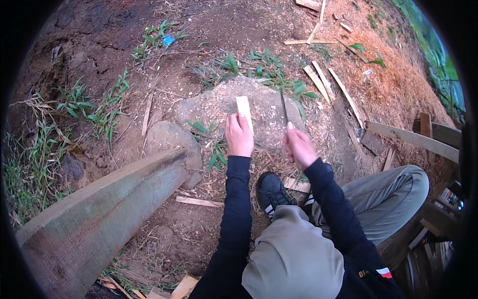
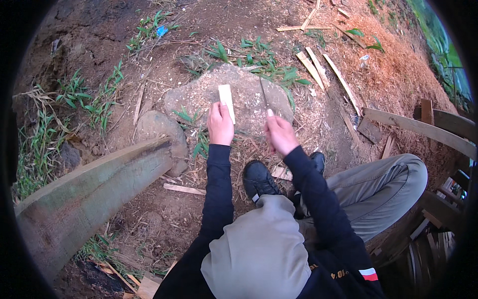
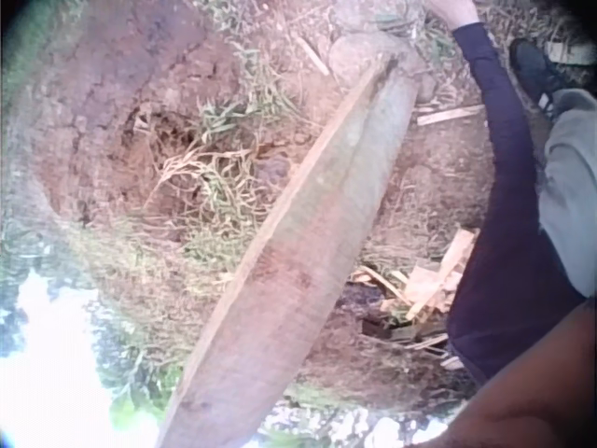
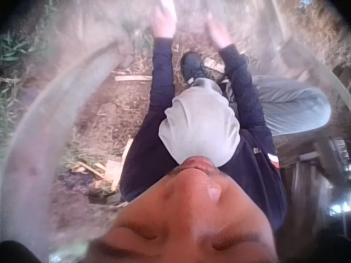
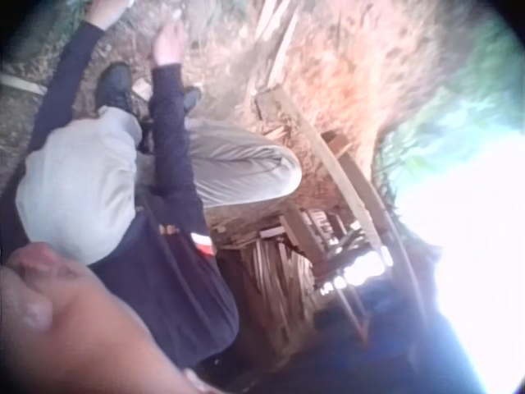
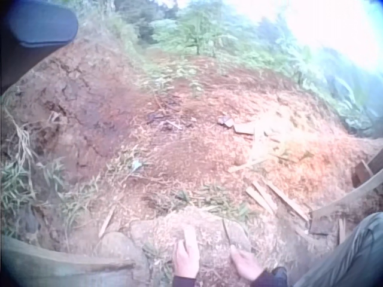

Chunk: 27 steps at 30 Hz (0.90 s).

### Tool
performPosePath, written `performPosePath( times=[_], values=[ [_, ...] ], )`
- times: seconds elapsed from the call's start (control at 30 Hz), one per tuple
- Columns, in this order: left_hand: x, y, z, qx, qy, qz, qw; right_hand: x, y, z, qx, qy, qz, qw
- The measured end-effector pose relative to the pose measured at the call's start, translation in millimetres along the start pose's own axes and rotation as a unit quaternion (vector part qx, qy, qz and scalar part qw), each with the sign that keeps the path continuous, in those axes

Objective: The person sits on the ground and uses a curved knife to carve a small rectangular piece of wood. They repeatedly shave thin layers off the wood, rotating it to work on different sides, and occasionally inspect the carved surface.

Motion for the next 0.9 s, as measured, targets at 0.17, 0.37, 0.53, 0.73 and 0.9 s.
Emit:
performPosePath(
  times=[0.17, 0.37, 0.53, 0.73, 0.9],
  values=[
    [3.1, -3.0, -3.9, -0.015, -0.006, 0.080, 0.997, 36.8, -42.2, -26.2, -0.083, -0.260, -0.173, 0.946],
    [12.1, -10.2, -6.1, -0.077, -0.049, 0.032, 0.995, 57.9, -53.2, -4.8, -0.125, -0.377, -0.401, 0.826],
    [19.0, -10.7, -7.0, -0.111, -0.047, 0.031, 0.992, 68.6, -64.2, 23.8, -0.179, -0.418, -0.439, 0.775],
    [26.7, -10.8, -8.3, -0.126, -0.037, 0.033, 0.991, 66.7, -50.0, 30.0, -0.179, -0.470, -0.446, 0.740],
    [19.7, -9.2, -5.7, -0.102, -0.060, 0.006, 0.993, 44.5, -41.6, 19.2, -0.217, -0.382, -0.462, 0.770]
  ],
)
Point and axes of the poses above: each hand's wrist, its own y-axis towards the middle knuckle, its own z-axis out of the palm, x = y × z, the point moved 6 cm from there along y, towards the middle knuckle, and after that the axes turned 3 degrees about z, right-handed, at the moved point
